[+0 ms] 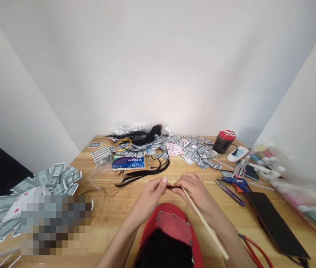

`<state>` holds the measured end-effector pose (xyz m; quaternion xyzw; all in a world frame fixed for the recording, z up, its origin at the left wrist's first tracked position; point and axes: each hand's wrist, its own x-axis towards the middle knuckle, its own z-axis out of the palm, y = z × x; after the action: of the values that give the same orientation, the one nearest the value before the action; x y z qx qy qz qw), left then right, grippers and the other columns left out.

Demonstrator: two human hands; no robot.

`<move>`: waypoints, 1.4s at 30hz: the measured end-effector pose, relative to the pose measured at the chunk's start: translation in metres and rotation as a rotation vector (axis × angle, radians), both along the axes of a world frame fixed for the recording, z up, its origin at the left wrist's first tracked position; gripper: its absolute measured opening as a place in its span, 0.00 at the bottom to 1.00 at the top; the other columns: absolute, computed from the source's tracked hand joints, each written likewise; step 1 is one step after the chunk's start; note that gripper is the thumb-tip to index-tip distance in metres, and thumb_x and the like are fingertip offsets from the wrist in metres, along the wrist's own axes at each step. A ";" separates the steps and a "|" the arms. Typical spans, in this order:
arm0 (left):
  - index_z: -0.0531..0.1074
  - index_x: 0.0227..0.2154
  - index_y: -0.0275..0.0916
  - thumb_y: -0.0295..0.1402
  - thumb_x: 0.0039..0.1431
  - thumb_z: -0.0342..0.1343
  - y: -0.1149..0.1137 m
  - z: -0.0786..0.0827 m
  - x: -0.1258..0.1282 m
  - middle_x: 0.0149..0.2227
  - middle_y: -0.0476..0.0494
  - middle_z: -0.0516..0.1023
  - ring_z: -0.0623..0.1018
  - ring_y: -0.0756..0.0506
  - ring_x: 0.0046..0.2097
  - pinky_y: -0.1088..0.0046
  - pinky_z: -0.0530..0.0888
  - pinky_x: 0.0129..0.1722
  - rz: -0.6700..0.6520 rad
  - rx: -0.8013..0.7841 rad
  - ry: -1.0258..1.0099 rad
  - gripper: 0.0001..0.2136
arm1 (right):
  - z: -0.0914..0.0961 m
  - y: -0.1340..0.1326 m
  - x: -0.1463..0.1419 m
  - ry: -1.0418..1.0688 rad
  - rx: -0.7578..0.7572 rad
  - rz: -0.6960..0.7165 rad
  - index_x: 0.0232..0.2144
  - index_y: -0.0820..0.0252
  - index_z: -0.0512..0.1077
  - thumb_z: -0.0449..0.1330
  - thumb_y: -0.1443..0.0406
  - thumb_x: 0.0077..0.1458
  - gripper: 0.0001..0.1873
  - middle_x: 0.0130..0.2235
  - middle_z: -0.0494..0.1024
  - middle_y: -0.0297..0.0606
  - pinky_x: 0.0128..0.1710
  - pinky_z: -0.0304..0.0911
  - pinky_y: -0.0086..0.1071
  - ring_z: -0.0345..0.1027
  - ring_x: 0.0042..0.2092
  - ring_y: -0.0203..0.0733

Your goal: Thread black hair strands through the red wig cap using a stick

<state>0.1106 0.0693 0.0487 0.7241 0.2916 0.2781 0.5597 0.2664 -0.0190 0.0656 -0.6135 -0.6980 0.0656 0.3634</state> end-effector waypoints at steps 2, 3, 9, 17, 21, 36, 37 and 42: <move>0.72 0.28 0.35 0.50 0.65 0.43 0.000 0.004 -0.005 0.25 0.51 0.63 0.63 0.48 0.29 0.72 0.61 0.31 -0.010 0.030 0.028 0.24 | 0.003 0.000 0.003 0.040 -0.025 0.002 0.27 0.56 0.75 0.55 0.61 0.66 0.16 0.29 0.77 0.37 0.41 0.60 0.40 0.69 0.36 0.46; 0.73 0.29 0.35 0.49 0.64 0.45 0.000 0.007 -0.007 0.25 0.50 0.65 0.64 0.48 0.30 0.72 0.61 0.31 -0.025 0.047 0.042 0.22 | 0.005 -0.001 0.005 0.062 -0.036 0.004 0.27 0.56 0.74 0.54 0.61 0.66 0.16 0.29 0.76 0.36 0.40 0.60 0.39 0.69 0.36 0.45; 0.75 0.24 0.36 0.47 0.59 0.52 0.004 0.022 -0.017 0.22 0.51 0.66 0.64 0.49 0.27 0.74 0.61 0.28 -0.103 0.098 0.086 0.19 | 0.006 -0.003 0.014 0.176 -0.113 0.019 0.25 0.57 0.70 0.53 0.59 0.65 0.18 0.28 0.74 0.34 0.33 0.62 0.32 0.69 0.32 0.41; 0.72 0.22 0.38 0.48 0.57 0.50 0.015 0.021 -0.023 0.21 0.50 0.66 0.64 0.48 0.26 0.74 0.60 0.27 0.107 0.168 0.099 0.19 | -0.001 -0.002 0.029 0.164 -0.055 -0.157 0.30 0.57 0.74 0.53 0.58 0.65 0.15 0.31 0.79 0.36 0.36 0.66 0.35 0.72 0.34 0.45; 0.71 0.23 0.38 0.42 0.59 0.50 0.012 0.017 -0.021 0.19 0.52 0.64 0.62 0.49 0.24 0.73 0.55 0.26 0.211 0.224 0.146 0.15 | -0.003 -0.004 0.025 0.084 0.141 -0.273 0.39 0.57 0.77 0.56 0.61 0.64 0.11 0.40 0.79 0.45 0.50 0.60 0.48 0.68 0.47 0.55; 0.72 0.25 0.36 0.40 0.63 0.49 -0.009 0.016 -0.011 0.24 0.48 0.71 0.68 0.47 0.30 0.73 0.63 0.31 0.025 0.153 0.070 0.16 | -0.012 -0.003 -0.018 -0.045 0.310 -0.111 0.38 0.51 0.79 0.54 0.60 0.67 0.13 0.37 0.79 0.40 0.47 0.56 0.46 0.64 0.46 0.54; 0.72 0.25 0.36 0.40 0.63 0.50 -0.009 0.015 -0.010 0.24 0.48 0.71 0.68 0.48 0.30 0.73 0.63 0.31 0.027 0.153 0.067 0.16 | -0.012 -0.003 -0.017 -0.041 0.314 -0.105 0.37 0.51 0.78 0.53 0.59 0.67 0.13 0.36 0.79 0.39 0.47 0.56 0.45 0.64 0.46 0.54; 0.72 0.27 0.35 0.40 0.64 0.50 -0.011 0.018 -0.011 0.26 0.47 0.72 0.70 0.47 0.31 0.73 0.64 0.32 0.028 0.149 0.052 0.15 | -0.013 -0.001 -0.016 0.000 0.329 -0.083 0.35 0.50 0.77 0.54 0.59 0.67 0.12 0.35 0.79 0.36 0.47 0.56 0.45 0.64 0.46 0.52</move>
<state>0.0992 0.0581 0.0668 0.7667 0.2947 0.2880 0.4923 0.2499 -0.0199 0.0527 -0.5740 -0.6732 -0.0647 0.4616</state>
